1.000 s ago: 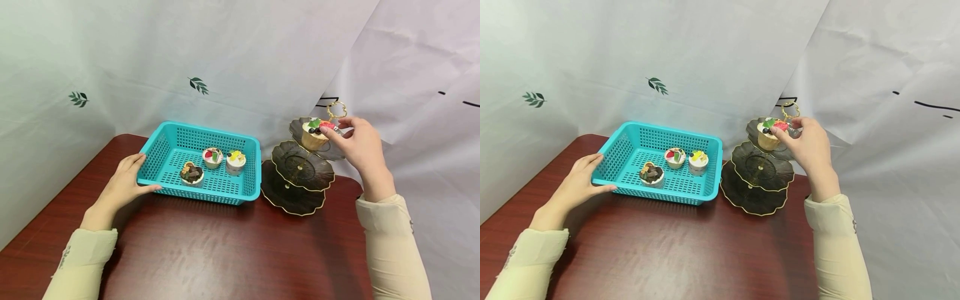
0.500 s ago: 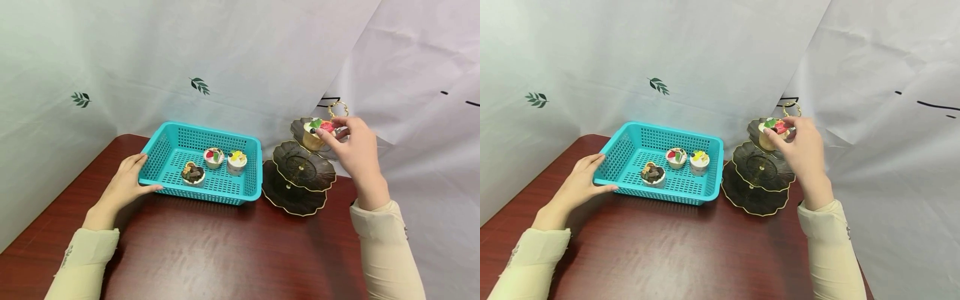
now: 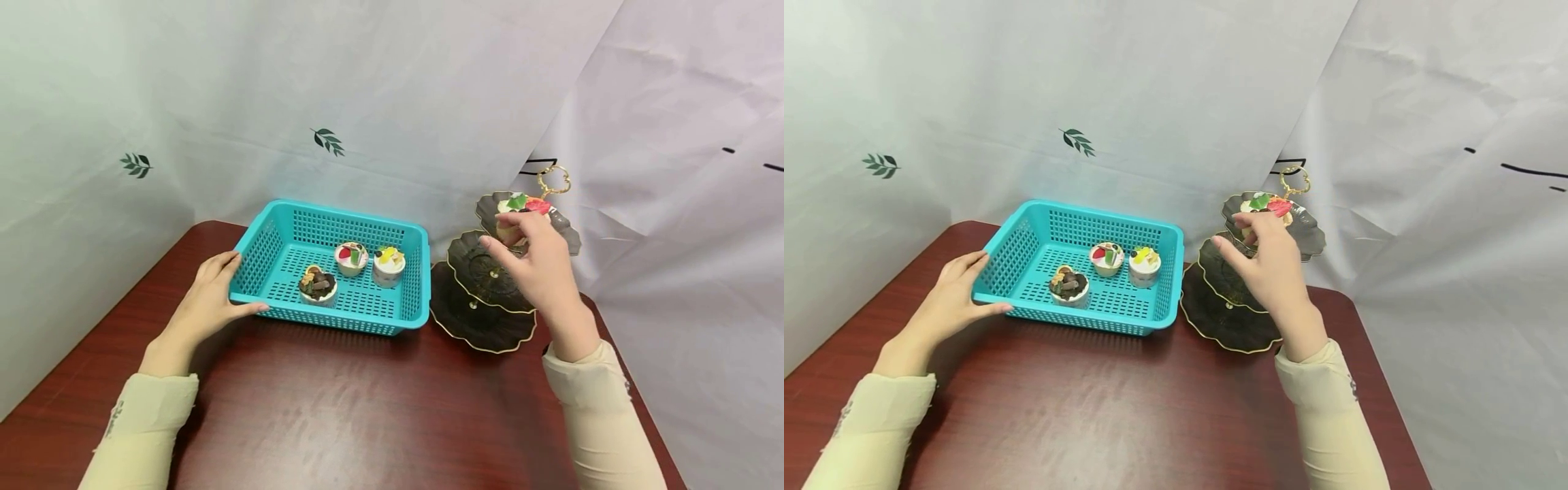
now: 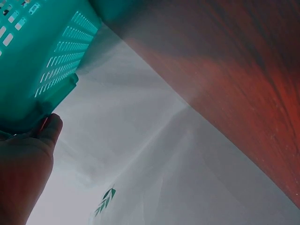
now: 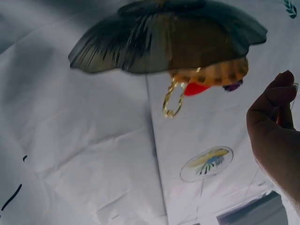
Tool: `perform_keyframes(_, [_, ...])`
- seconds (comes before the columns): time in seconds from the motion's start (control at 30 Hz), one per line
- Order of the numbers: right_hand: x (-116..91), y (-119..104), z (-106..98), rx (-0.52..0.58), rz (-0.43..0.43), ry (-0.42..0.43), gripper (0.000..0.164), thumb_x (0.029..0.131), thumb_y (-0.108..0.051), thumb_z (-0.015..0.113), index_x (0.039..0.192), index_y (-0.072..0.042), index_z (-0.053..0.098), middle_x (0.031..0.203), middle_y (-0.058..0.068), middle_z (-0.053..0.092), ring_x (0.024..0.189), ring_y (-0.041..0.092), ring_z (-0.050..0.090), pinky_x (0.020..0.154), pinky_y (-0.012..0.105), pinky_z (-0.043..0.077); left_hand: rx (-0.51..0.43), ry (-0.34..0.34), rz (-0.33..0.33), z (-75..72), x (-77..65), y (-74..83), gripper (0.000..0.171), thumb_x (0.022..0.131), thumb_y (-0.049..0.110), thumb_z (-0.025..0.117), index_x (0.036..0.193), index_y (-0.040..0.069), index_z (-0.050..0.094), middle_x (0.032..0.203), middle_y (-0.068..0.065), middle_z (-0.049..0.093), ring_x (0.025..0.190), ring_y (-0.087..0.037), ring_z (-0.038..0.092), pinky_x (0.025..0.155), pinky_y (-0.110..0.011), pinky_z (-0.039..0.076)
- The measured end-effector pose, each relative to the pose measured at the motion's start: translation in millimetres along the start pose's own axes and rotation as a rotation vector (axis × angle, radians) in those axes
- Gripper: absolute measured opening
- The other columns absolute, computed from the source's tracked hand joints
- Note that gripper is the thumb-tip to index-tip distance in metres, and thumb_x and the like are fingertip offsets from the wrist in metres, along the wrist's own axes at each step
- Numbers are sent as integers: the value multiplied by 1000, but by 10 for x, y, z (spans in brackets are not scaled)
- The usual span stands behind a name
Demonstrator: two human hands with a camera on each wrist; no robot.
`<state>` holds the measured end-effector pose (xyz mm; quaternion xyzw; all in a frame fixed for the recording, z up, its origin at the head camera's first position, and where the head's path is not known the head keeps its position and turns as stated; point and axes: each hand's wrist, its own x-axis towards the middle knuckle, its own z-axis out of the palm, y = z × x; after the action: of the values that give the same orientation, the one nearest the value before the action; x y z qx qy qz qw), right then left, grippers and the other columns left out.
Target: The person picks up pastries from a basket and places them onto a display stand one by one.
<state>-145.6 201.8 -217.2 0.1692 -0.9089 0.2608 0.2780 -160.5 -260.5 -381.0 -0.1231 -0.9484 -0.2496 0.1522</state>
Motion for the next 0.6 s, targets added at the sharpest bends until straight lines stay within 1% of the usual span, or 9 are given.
perform_keyframes(0.1, [-38, 0, 85, 12, -13, -23, 35, 85, -20, 72, 115, -4, 65, 101, 12, 66, 77, 21, 62, 64, 25, 42, -3, -4, -9, -5, -3, 1, 109, 68, 46, 83, 143, -14, 31, 147, -29, 31, 135, -48, 26, 100, -67, 36])
perform_keyframes(0.23, [-93, -6, 207, 13, -29, -69, 36, 85, -22, 72, 116, -5, 64, 102, 11, 65, 77, 20, 61, 61, 27, 44, -3, -8, -19, -10, -8, 1, 110, 69, 46, 83, 144, -13, 30, 148, -29, 30, 135, -47, 25, 100, -67, 35])
perform_keyframes(0.43, [-177, -45, 447, 27, -57, -169, 39, 85, -26, 72, 116, -4, 64, 107, 12, 65, 80, 20, 62, 68, 36, 49, -4, -16, -28, -15, -2, 6, 110, 70, 47, 82, 145, -12, 29, 149, -28, 29, 136, -46, 24, 101, -66, 35])
perform_keyframes(0.5, [-195, -62, 533, 37, -63, -194, 39, 86, -27, 72, 116, -4, 64, 108, 11, 64, 81, 20, 61, 70, 37, 49, -8, -20, -32, -11, -3, 8, 110, 70, 47, 82, 145, -12, 28, 150, -28, 29, 137, -46, 24, 101, -66, 35])
perform_keyframes(0.6, [-211, -86, 652, 53, -72, -230, 39, 87, -27, 71, 117, -4, 64, 106, 11, 63, 81, 19, 60, 68, 36, 49, -10, -25, -34, -3, -9, 11, 110, 71, 47, 82, 145, -12, 28, 150, -28, 29, 137, -46, 23, 102, -66, 35])
